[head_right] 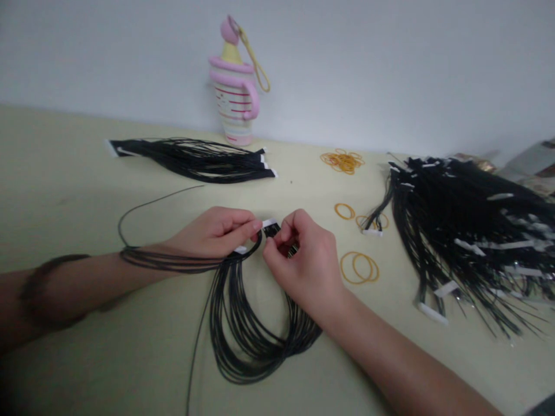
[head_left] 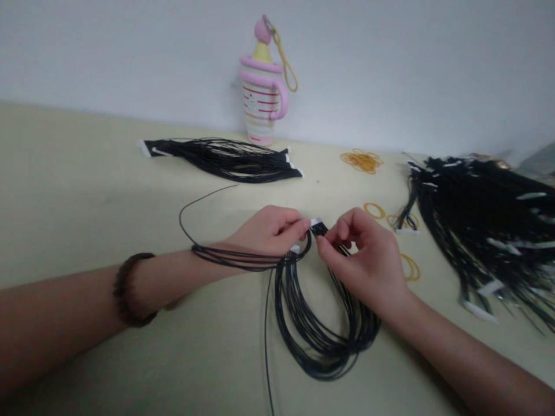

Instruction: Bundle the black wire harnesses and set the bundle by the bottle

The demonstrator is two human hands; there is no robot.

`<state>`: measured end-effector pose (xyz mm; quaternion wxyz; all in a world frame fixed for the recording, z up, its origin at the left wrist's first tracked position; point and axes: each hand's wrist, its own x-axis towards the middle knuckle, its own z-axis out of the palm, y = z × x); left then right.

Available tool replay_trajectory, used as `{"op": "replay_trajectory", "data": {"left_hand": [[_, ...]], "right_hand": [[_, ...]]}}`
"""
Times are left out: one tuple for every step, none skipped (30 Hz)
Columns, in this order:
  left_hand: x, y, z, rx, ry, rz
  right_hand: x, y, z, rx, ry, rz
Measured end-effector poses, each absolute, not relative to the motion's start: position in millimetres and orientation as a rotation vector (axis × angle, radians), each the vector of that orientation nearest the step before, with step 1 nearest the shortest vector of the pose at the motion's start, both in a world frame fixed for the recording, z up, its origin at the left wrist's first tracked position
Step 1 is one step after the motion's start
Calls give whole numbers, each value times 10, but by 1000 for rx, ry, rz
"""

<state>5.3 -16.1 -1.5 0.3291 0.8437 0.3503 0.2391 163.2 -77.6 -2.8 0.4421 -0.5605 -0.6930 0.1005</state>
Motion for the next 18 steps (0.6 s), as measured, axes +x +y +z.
{"op": "replay_trajectory", "data": {"left_hand": [[54, -159, -15, 2210, 912, 621], [55, -158, -15, 2209, 906, 614], [56, -158, -15, 2206, 901, 610], [57, -158, -14, 2202, 897, 607], [57, -159, -12, 2197, 892, 605], [57, -160, -11, 2192, 885, 606], [56, -162, -11, 2188, 878, 610], [54, -163, -10, 2188, 875, 614], [52, -165, -10, 2189, 875, 617], [49, -166, -10, 2189, 877, 615], [46, -168, -8, 2186, 882, 611], [43, -170, -6, 2183, 888, 602], [39, -173, -2, 2178, 890, 590], [36, -176, 3, 2171, 891, 583], [33, -180, 9, 2164, 891, 578], [30, -184, 15, 2159, 895, 579], [28, -187, 20, 2154, 897, 579], [28, -189, 24, 2149, 900, 578]], "right_hand": [[1632, -782, -30, -1377, -1745, 205], [1634, -789, -30, -1366, -1767, 166], [1636, -796, -30, -1359, -1783, 130], [1639, -803, -30, -1356, -1796, 102], [1643, -808, -30, -1352, -1807, 78], [1647, -812, -31, -1348, -1817, 61], [1651, -815, -34, -1339, -1826, 48], [1654, -815, -40, -1328, -1834, 39], [1656, -815, -47, -1317, -1843, 37], [1657, -814, -57, -1308, -1852, 37], [1658, -813, -67, -1300, -1860, 38], [1657, -812, -76, -1297, -1866, 40], [1655, -811, -85, -1293, -1870, 40], [1653, -811, -92, -1289, -1873, 40], [1649, -812, -96, -1283, -1875, 42], [1645, -812, -97, -1277, -1876, 47], [1642, -812, -96, -1273, -1874, 55], [1638, -811, -93, -1269, -1872, 61]]}}
